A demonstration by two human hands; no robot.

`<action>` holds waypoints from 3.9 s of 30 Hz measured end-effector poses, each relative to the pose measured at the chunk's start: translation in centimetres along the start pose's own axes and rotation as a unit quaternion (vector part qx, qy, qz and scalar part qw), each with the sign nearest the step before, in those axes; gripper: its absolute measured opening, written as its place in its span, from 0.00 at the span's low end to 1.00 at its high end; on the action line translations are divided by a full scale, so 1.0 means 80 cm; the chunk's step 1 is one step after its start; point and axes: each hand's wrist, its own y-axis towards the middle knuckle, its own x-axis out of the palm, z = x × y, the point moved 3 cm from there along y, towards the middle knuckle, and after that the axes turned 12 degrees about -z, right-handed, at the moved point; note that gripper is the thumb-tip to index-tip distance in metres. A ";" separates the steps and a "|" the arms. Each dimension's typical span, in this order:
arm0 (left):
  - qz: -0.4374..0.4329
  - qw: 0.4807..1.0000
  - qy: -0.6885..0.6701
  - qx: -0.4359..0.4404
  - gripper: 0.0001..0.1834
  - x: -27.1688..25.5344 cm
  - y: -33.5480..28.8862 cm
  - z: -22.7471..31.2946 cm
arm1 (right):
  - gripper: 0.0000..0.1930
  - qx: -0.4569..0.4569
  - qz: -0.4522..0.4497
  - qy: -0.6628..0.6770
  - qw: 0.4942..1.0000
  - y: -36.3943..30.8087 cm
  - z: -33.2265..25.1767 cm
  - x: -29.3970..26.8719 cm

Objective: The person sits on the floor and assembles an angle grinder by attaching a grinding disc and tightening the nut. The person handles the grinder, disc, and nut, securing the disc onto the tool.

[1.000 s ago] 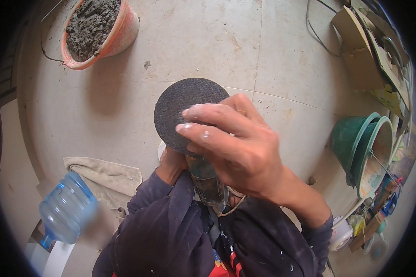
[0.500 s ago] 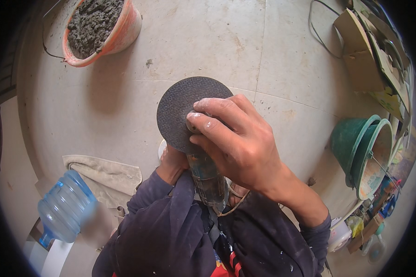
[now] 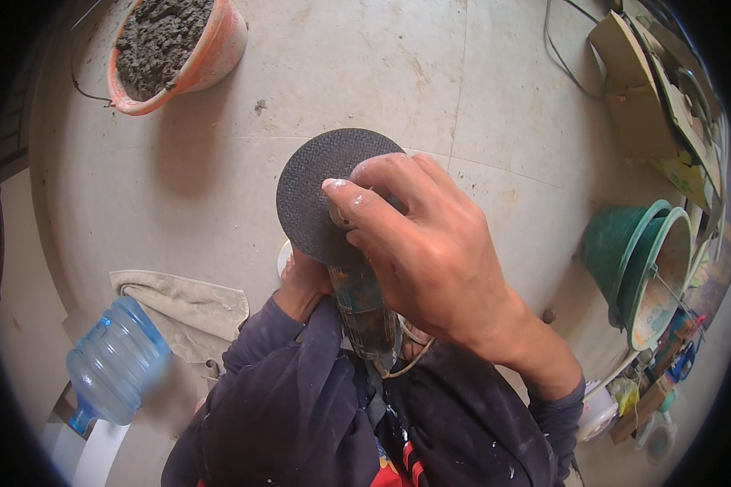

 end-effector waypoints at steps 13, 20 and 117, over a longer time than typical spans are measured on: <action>-0.085 0.989 -0.122 0.006 0.35 0.006 0.002 0.002 | 0.18 -0.021 -0.014 -0.058 0.998 0.004 -0.003 -0.002; -0.153 0.980 -0.125 0.018 0.35 0.008 0.003 0.005 | 0.19 -0.031 0.007 -0.077 0.997 0.000 -0.004 0.000; -0.034 0.996 0.082 0.019 0.32 0.025 0.001 0.011 | 0.17 0.018 0.010 -0.071 0.997 -0.012 0.000 -0.005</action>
